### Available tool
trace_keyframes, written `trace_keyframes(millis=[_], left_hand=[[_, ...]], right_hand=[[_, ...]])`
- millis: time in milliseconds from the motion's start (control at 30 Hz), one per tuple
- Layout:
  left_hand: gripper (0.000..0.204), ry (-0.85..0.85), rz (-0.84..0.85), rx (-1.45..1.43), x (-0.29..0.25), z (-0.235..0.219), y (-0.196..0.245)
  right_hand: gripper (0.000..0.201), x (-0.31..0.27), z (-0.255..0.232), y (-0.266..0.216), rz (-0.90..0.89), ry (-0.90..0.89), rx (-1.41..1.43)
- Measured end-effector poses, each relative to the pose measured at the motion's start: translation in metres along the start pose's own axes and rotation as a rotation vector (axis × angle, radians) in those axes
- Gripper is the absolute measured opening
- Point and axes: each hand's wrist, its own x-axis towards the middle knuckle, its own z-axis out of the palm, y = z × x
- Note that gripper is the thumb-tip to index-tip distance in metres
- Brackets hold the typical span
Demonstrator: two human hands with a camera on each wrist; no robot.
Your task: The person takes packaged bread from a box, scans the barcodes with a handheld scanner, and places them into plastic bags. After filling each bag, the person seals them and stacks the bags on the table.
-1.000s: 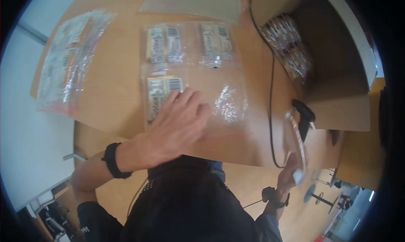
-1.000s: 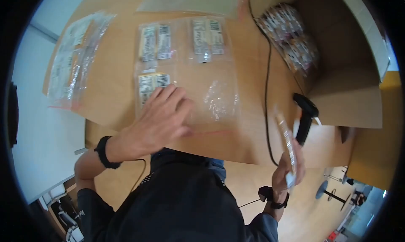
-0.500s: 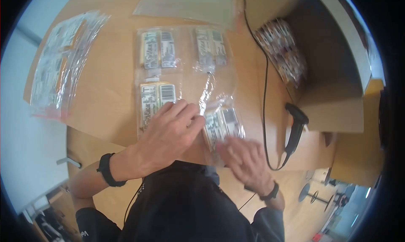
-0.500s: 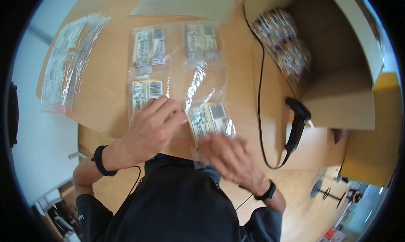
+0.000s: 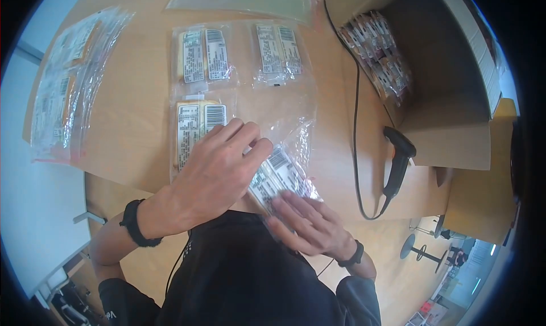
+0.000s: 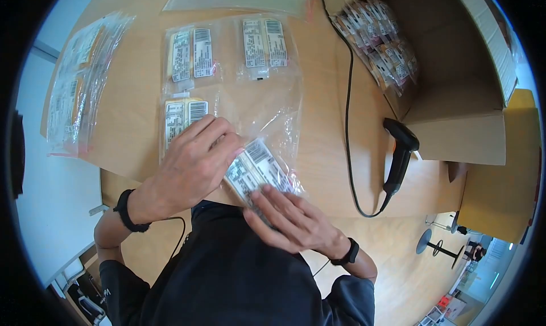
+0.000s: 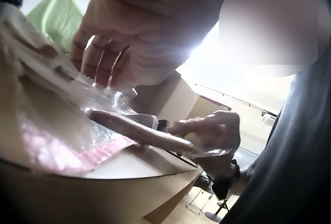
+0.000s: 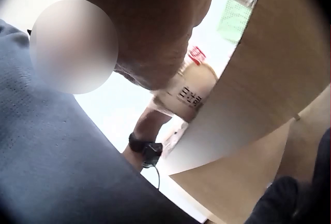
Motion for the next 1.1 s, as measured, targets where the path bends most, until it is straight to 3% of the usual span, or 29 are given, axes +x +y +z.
trace_keyframes(millis=[167, 233, 400, 467, 500, 567, 600, 667, 900, 1100], left_hand=[[0.014, -0.035, 0.054, 0.052, 0.002, -0.002, 0.003], [0.016, -0.036, 0.059, 0.053, 0.002, -0.004, 0.005], [0.024, -0.060, 0.115, 0.113, -0.003, 0.003, 0.005], [0.042, -0.077, 0.085, 0.173, -0.009, -0.003, 0.001], [0.042, -0.079, 0.077, 0.182, -0.015, -0.015, 0.002], [0.062, -0.147, -0.053, 0.215, -0.034, -0.049, 0.008], [0.062, -0.172, -0.049, 0.221, -0.044, -0.055, 0.003], [0.073, -0.290, -0.203, 0.151, -0.062, -0.059, -0.008], [0.056, -0.147, -0.197, 0.104, -0.068, -0.031, 0.005], [0.058, -0.068, -0.205, 0.234, -0.072, -0.013, 0.017]], right_hand=[[0.032, -0.002, -0.006, -0.005, -0.028, -0.130, -0.176], [0.031, -0.007, -0.011, -0.010, 0.047, -0.138, -0.384], [0.037, 0.008, -0.009, 0.003, 0.185, -0.178, -0.395], [0.038, 0.014, -0.011, 0.010, 0.202, -0.123, -0.232], [0.033, 0.010, -0.006, 0.005, 0.152, -0.004, -0.229], [0.031, 0.003, -0.005, 0.012, 0.126, 0.041, -0.248], [0.030, -0.003, -0.005, 0.013, 0.110, 0.079, -0.282], [0.029, -0.001, -0.010, 0.017, 0.189, 0.000, -0.255], [0.029, 0.009, -0.002, 0.033, 0.198, 0.008, -0.180], [0.041, 0.004, 0.003, 0.052, 0.370, -0.049, -0.233]])
